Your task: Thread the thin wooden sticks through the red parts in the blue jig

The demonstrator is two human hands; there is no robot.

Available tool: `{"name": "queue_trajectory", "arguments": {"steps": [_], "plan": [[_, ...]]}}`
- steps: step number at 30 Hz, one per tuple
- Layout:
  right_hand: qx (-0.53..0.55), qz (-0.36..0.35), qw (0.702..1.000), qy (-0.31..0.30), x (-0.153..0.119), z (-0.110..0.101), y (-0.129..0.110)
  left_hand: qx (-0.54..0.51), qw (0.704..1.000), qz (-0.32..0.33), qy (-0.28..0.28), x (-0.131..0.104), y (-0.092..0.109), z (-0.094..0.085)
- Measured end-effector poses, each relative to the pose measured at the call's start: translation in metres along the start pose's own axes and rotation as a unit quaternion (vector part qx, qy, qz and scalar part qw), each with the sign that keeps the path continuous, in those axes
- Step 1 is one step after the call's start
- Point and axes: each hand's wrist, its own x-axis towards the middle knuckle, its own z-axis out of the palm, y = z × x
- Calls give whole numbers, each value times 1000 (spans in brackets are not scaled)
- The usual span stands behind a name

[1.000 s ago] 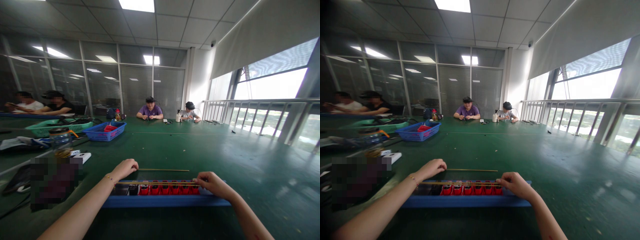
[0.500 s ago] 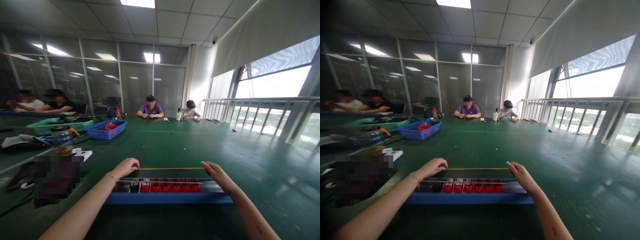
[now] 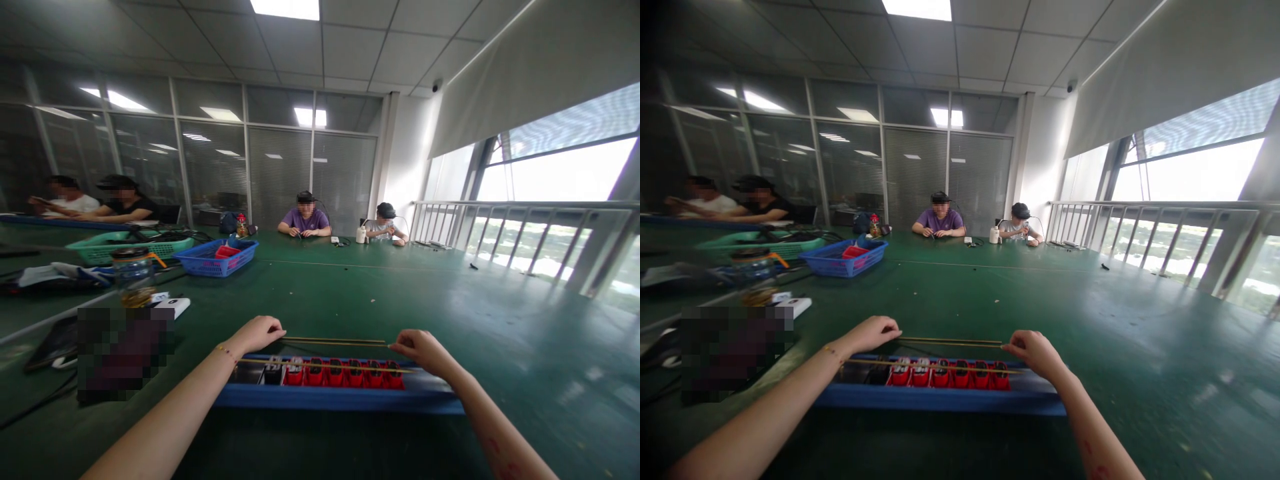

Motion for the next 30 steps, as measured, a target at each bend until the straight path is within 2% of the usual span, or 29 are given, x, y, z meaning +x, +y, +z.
{"name": "queue_trajectory", "arguments": {"steps": [5,10,14,19,24,25,30], "plan": [[-52,-23,998,-41,25,3,-13,2,1000,2,-3,-3,3,-3],[-96,-45,994,-38,42,20,-18,11,1000,-3,5,-2,3,-3],[-83,-22,995,-48,45,30,-15,14,1000,-2,5,-2,3,-1],[-56,-5,997,-45,42,32,-12,16,1000,-6,3,-2,6,-4],[-48,-15,998,-47,41,32,-12,-17,999,1,46,-9,18,-21],[-47,-18,998,-47,41,32,-12,-25,999,2,35,-12,22,-27],[-44,-31,997,-47,41,33,-9,-50,993,31,-106,-38,51,-66]]}}
